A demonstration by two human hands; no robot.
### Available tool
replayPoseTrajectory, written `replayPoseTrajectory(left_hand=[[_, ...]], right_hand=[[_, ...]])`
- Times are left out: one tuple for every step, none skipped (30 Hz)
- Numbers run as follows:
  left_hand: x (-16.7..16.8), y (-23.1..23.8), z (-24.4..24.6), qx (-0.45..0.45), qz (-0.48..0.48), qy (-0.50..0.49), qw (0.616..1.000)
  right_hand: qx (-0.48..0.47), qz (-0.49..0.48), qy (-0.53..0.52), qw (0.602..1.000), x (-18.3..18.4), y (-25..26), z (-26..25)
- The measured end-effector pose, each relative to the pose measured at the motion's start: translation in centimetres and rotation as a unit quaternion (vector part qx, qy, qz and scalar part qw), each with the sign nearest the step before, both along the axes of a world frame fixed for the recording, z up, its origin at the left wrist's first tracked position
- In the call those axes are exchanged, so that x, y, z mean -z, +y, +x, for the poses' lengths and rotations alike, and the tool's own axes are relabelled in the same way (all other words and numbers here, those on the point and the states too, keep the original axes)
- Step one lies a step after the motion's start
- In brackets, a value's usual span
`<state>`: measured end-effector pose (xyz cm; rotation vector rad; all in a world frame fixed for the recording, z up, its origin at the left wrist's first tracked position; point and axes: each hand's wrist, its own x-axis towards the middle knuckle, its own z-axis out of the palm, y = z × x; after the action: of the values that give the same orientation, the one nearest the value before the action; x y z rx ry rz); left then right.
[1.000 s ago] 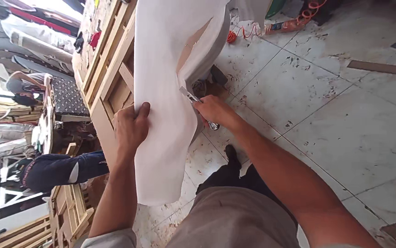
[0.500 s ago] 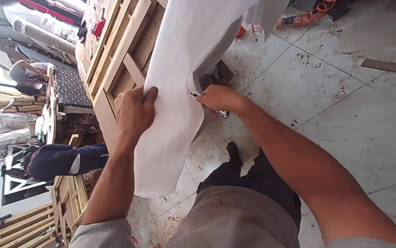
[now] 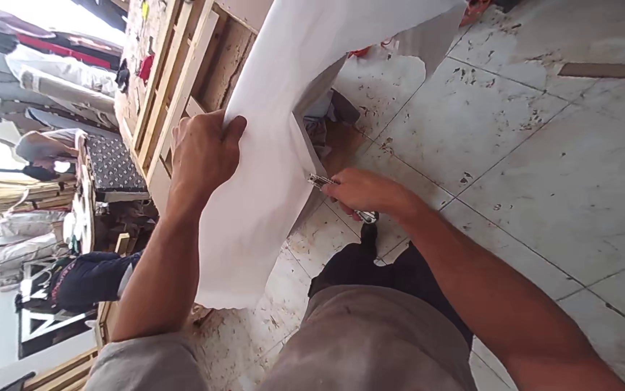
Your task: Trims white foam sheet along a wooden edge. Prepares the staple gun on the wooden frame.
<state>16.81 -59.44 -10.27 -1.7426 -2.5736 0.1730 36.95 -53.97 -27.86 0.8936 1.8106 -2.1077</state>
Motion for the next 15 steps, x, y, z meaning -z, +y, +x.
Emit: replayPoseTrajectory(left_hand=[[-0.1, 0.6, -0.1, 0.026, -0.011, 0.005, 1.000], [-0.2, 1.3, -0.1, 0.042, -0.027, 0.013, 0.999], [-0.3, 2.0, -0.2, 0.061, -0.037, 0.019, 0.997], [-0.2, 2.5, -0.2, 0.079, -0.043, 0.022, 0.996], [-0.2, 3.0, -0.1, 0.094, -0.049, 0.022, 0.994], [-0.2, 3.3, 0.1, 0.108, -0.054, 0.022, 0.992], [-0.2, 3.6, 0.3, 0.122, -0.060, 0.023, 0.990], [-0.3, 3.7, 0.6, 0.137, -0.066, 0.023, 0.988], [-0.3, 3.6, 0.8, 0.152, -0.070, 0.026, 0.986], [-0.6, 3.5, 1.1, 0.162, -0.075, 0.032, 0.983], [-0.8, 3.5, 1.3, 0.170, -0.076, 0.037, 0.982], [-1.0, 3.4, 1.6, 0.174, -0.074, 0.043, 0.981], [-1.2, 3.4, 1.7, 0.178, -0.070, 0.050, 0.980], [-1.3, 3.3, 1.8, 0.180, -0.067, 0.052, 0.980], [-1.2, 3.0, 1.8, 0.181, -0.067, 0.055, 0.980]], right_hand=[[0.021, -0.006, 0.002, 1.000, 0.1, -0.8, 0.1], [0.042, -0.013, 0.003, 0.999, 0.2, -1.9, 0.1], [0.064, -0.018, 0.005, 0.998, 0.1, -3.1, 0.1], [0.087, -0.021, 0.004, 0.996, 0.0, -4.2, 0.0], [0.112, -0.026, 0.003, 0.993, 0.0, -5.3, -0.2], [0.140, -0.031, 0.004, 0.990, 0.1, -6.2, -0.6], [0.166, -0.037, 0.006, 0.985, 0.1, -7.0, -1.1], [0.189, -0.042, 0.007, 0.981, 0.1, -7.7, -1.6], [0.203, -0.045, 0.008, 0.978, 0.0, -8.4, -2.0], [0.209, -0.046, 0.009, 0.977, -0.2, -9.4, -2.3], [0.209, -0.044, 0.010, 0.977, -0.5, -10.5, -2.4], [0.200, -0.043, 0.013, 0.979, -0.7, -11.7, -2.4], [0.191, -0.038, 0.015, 0.981, -0.7, -13.0, -2.6], [0.188, -0.033, 0.013, 0.982, -0.6, -13.9, -2.8], [0.195, -0.032, 0.013, 0.980, -0.5, -14.7, -3.0]])
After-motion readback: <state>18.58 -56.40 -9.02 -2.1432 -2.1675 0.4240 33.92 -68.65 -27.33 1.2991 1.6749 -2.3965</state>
